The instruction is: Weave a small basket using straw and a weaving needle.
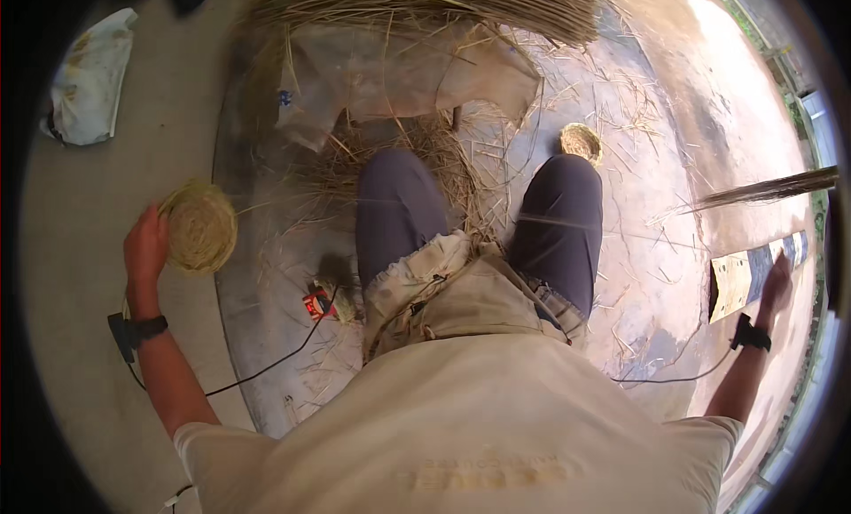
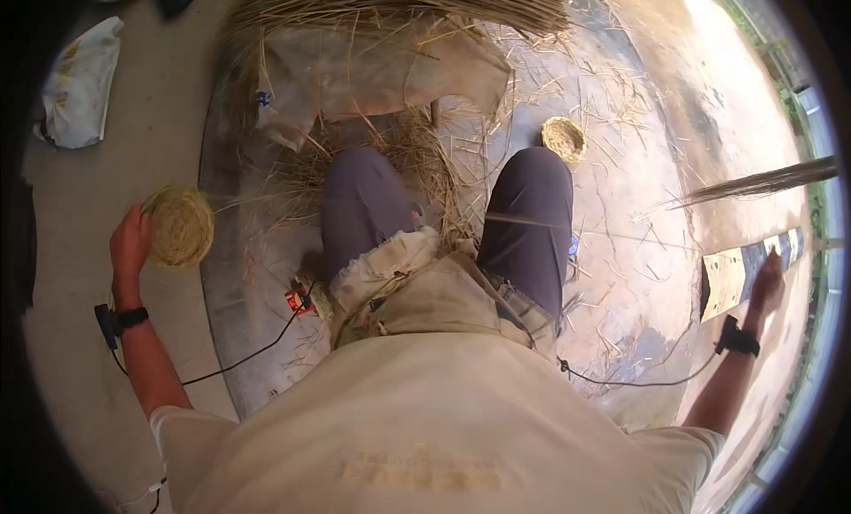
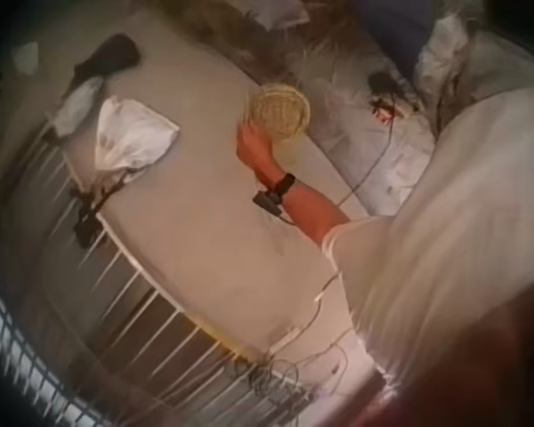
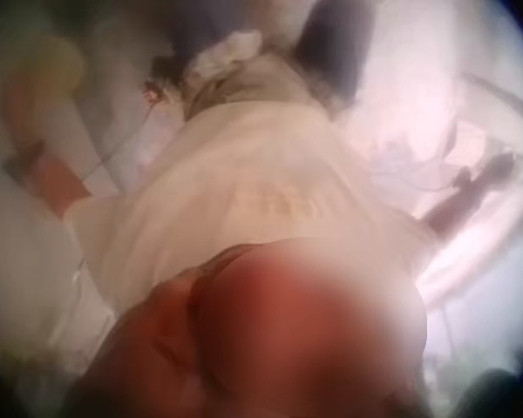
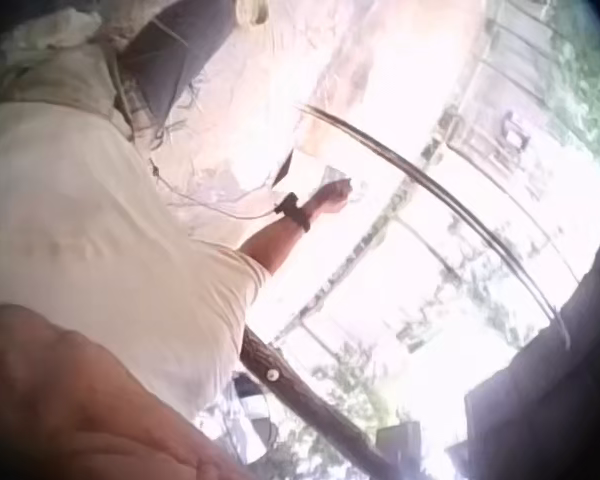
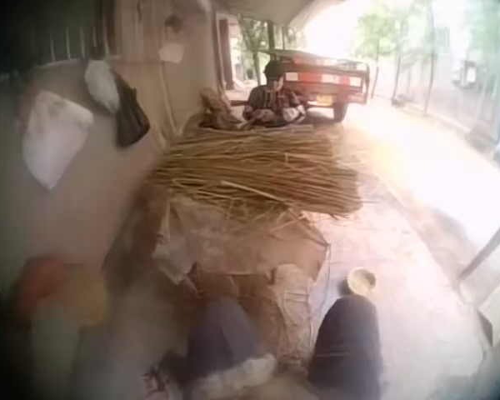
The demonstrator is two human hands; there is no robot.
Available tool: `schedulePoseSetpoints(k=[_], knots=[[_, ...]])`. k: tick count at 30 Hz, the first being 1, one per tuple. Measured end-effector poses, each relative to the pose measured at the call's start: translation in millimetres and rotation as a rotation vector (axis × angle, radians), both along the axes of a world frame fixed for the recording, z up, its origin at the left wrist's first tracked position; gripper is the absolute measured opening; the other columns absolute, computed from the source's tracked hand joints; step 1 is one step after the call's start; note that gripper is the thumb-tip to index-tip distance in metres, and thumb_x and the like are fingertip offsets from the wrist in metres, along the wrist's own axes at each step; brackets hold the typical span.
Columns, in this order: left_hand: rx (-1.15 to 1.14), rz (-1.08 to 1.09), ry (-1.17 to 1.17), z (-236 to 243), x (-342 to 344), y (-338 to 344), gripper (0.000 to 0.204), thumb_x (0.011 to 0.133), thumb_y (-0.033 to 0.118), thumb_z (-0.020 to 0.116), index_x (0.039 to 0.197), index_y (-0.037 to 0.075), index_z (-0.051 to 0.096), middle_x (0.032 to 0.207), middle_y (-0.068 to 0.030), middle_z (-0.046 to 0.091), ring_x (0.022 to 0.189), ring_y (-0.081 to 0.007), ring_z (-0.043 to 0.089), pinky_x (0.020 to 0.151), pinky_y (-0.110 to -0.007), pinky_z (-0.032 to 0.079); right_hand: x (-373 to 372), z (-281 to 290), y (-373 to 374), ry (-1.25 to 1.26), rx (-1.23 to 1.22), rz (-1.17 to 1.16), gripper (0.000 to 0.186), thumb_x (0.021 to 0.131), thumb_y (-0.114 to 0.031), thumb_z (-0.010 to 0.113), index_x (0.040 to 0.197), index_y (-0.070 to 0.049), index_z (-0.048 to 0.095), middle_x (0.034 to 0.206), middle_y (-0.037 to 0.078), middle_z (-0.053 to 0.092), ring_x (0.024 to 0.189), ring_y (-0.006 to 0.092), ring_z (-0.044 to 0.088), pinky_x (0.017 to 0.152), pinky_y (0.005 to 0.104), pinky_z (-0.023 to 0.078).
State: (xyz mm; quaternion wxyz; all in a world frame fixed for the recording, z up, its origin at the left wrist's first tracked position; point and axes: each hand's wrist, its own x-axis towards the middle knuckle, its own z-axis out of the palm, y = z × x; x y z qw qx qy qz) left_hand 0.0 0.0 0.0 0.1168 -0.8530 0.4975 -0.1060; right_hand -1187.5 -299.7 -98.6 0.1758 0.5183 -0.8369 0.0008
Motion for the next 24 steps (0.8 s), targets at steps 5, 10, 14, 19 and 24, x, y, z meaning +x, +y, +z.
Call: schedulePoseSetpoints(k=[5,10,14,19,24], knots=[[-0.054,-0.160,-0.030,-0.3,-11.8,7.1,0.027,0.106,0.019,0.055,0.125,0.004,0.066,0.110,-0.0231,0.072,0.099,-0.0437,0.068,0.085,-0.050,0.055,-32.1,5.4,30.0,-0.093,0.004,-0.206,0.051,0.109,-0.054,0.037,0.116,-0.014,0.068,0.118,0.022,0.071,0.111,0.0503,0.063,0.088,0.0544,0.051],[-0.103,-0.515,0.351,-21.9,-173.1,-89.7,0.027,0.098,0.018,0.066,0.121,0.004,0.068,0.106,-0.0212,0.073,0.096,-0.0437,0.070,0.082,-0.050,0.057,94.3,-6.4,-25.7,-0.293,-0.156,0.688,0.041,0.110,-0.023,0.046,0.137,0.000,0.065,0.132,0.020,0.070,0.128,0.0331,0.064,0.110,0.0396,0.046],[-0.056,-0.806,0.586,-37.4,-272.8,-126.3,0.026,0.093,0.019,0.071,0.114,0.005,0.066,0.100,-0.0179,0.073,0.089,-0.0412,0.071,0.075,-0.049,0.057,444.9,8.2,49.4,-1.569,0.084,0.945,0.030,0.104,-0.007,0.058,0.131,-0.001,0.069,0.127,0.016,0.072,0.118,0.0259,0.068,0.097,0.0356,0.053],[-0.021,-0.933,0.648,-57.3,-321.0,-140.0,0.023,0.093,0.021,0.073,0.110,0.007,0.065,0.096,-0.0149,0.073,0.085,-0.0377,0.072,0.072,-0.048,0.057,623.1,2.9,77.6,-1.296,0.218,1.630,0.047,0.107,-0.031,0.059,0.139,0.004,0.061,0.140,0.027,0.063,0.128,0.0361,0.063,0.108,0.0416,0.049],[-0.061,-0.853,0.683,-75.8,-311.7,-131.0,0.024,0.092,0.020,0.074,0.110,0.008,0.066,0.094,-0.0142,0.073,0.083,-0.0373,0.072,0.070,-0.049,0.057,615.1,-40.2,48.4,-1.502,0.914,1.277,0.067,0.107,-0.046,0.060,0.146,0.008,0.054,0.134,0.026,0.067,0.126,0.0288,0.063,0.106,0.0392,0.049]])
